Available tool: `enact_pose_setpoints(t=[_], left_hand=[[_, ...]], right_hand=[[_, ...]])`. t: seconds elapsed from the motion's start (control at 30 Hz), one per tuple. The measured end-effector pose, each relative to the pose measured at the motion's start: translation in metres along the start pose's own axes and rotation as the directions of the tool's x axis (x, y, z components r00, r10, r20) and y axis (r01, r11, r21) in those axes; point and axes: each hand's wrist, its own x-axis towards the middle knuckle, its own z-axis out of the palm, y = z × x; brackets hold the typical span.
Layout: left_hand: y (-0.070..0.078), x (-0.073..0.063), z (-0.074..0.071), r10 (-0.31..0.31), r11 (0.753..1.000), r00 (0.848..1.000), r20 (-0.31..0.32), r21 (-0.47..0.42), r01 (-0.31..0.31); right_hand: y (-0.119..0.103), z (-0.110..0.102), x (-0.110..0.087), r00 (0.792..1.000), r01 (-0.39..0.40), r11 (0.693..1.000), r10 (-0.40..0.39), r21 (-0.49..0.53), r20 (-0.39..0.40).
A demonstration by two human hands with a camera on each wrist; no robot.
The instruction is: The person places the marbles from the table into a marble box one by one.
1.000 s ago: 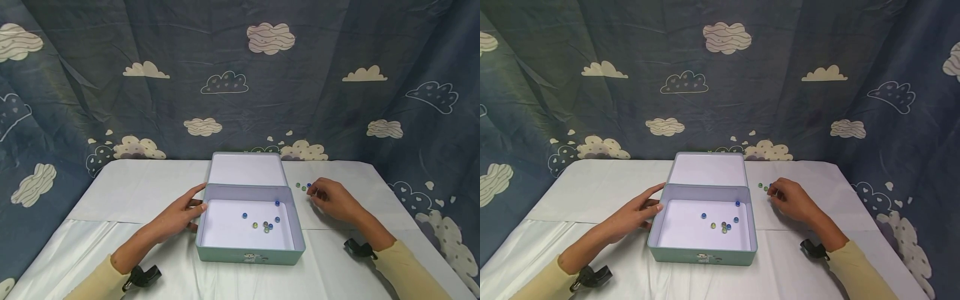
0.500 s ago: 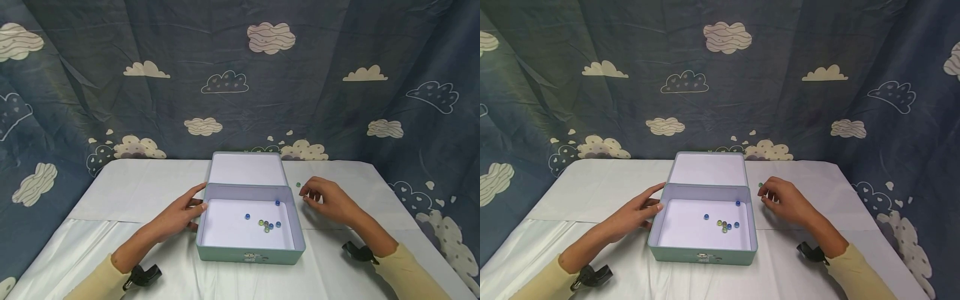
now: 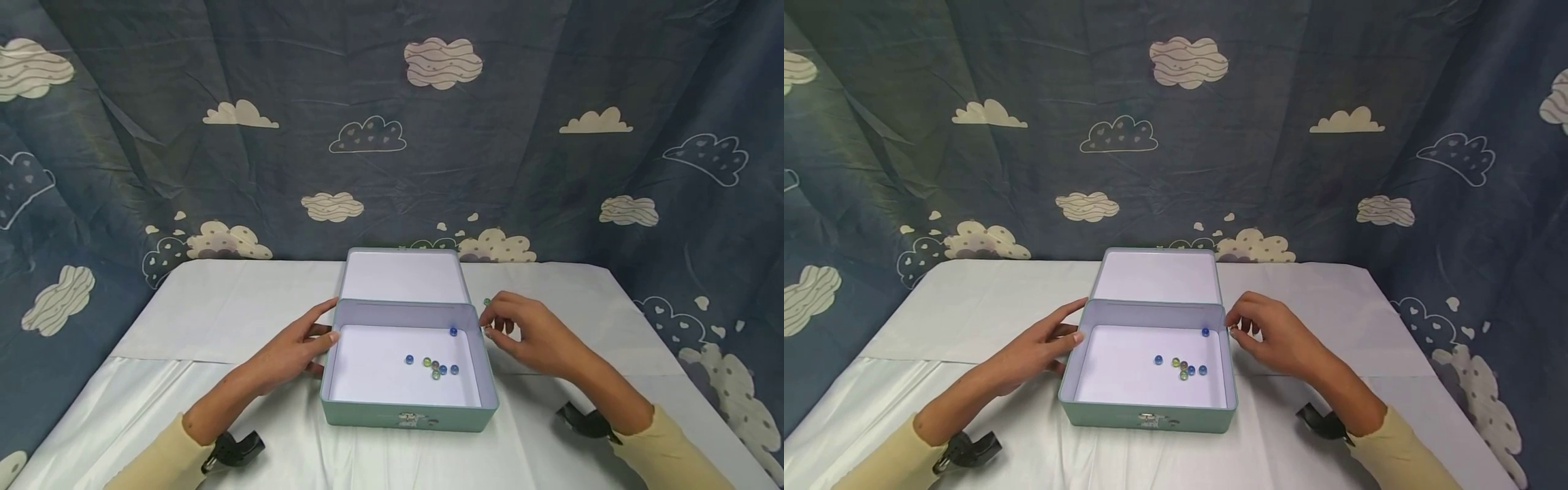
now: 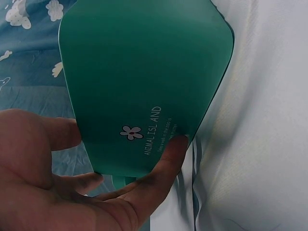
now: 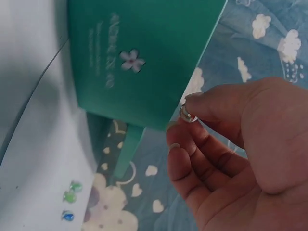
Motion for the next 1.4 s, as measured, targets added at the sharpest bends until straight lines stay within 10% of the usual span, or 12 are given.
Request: enact_pose_setpoints(t=[1.4], left_hand=[[-0.001,0.001,0.001,-0.006,1.000,1.000,-0.017,0.021,0.006]], right_hand=[[-0.030,0.011,-0.005,0.987,0.039,0.997,-0.048,0.065,0.154]])
